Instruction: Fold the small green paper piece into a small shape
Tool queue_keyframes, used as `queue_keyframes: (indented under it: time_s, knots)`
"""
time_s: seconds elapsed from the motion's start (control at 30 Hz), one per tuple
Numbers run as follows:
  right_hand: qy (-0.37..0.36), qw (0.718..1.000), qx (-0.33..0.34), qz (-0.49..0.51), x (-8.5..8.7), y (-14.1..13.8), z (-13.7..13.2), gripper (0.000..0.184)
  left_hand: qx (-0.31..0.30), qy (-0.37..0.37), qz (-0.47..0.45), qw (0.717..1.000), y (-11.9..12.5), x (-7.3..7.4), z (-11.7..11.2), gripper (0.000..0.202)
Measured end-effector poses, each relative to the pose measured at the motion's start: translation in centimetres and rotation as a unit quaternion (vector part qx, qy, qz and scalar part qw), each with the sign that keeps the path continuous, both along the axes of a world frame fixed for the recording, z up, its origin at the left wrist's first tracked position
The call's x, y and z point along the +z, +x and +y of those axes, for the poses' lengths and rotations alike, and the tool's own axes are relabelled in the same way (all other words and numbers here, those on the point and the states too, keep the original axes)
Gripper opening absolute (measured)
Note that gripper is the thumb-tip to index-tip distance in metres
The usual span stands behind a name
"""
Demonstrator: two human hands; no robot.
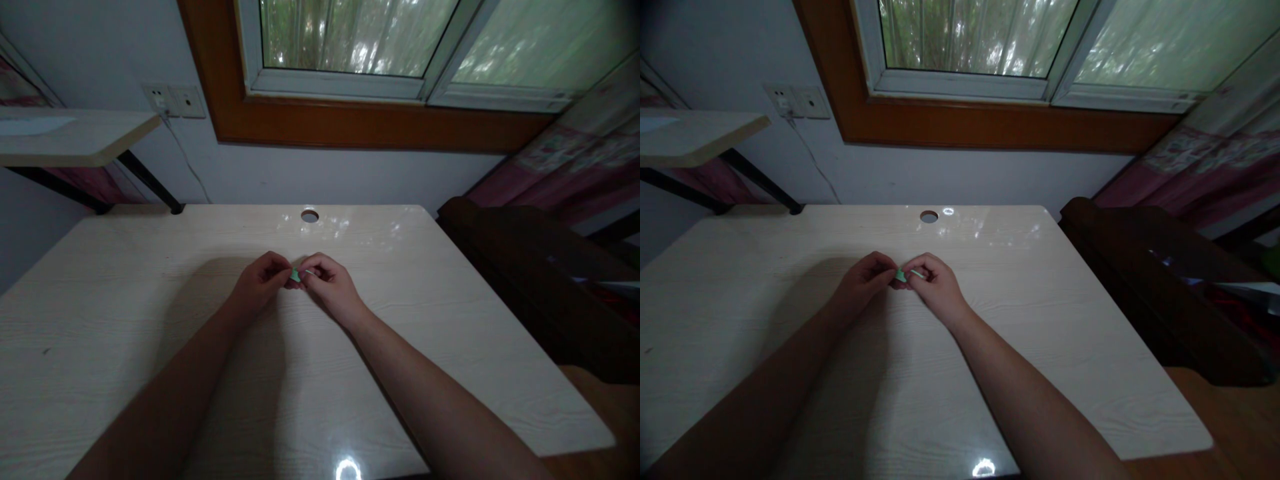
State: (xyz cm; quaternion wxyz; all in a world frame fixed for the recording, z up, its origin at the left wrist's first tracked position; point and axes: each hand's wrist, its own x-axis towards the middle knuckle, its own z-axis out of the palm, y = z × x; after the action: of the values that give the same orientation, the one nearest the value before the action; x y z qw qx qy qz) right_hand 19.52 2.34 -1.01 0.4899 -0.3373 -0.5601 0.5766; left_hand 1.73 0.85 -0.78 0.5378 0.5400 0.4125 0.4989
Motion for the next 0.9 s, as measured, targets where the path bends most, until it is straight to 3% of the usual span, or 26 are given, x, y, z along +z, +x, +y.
queue_keyframes:
  time_s: [0.27,0.53,0.7,0.8,0.9]
  knots:
    - [0.062,0.997,-0.018,-0.050,-0.8,0.2,0.3,0.011,0.007,-0.023,-0.016,1.000,0.2,0.3,0.0,0.023]
    - [0.117,0.989,-0.018,-0.084,-1.2,0.6,0.6,0.014,-0.001,-0.028,-0.011,1.000,0.0,-0.3,0.4,0.026]
    - [0.102,0.991,-0.017,-0.083,-0.7,0.6,0.4,0.012,0.014,-0.018,0.000,1.000,0.0,-0.5,0.4,0.026]
    - [0.062,0.995,-0.017,-0.070,-0.4,0.5,0.3,0.006,0.019,-0.017,0.003,1.000,0.1,-0.4,0.4,0.025]
    - [0.027,0.998,-0.018,-0.052,-0.3,0.3,0.2,0.013,0.021,-0.013,0.017,1.000,0.2,-0.3,0.4,0.025]
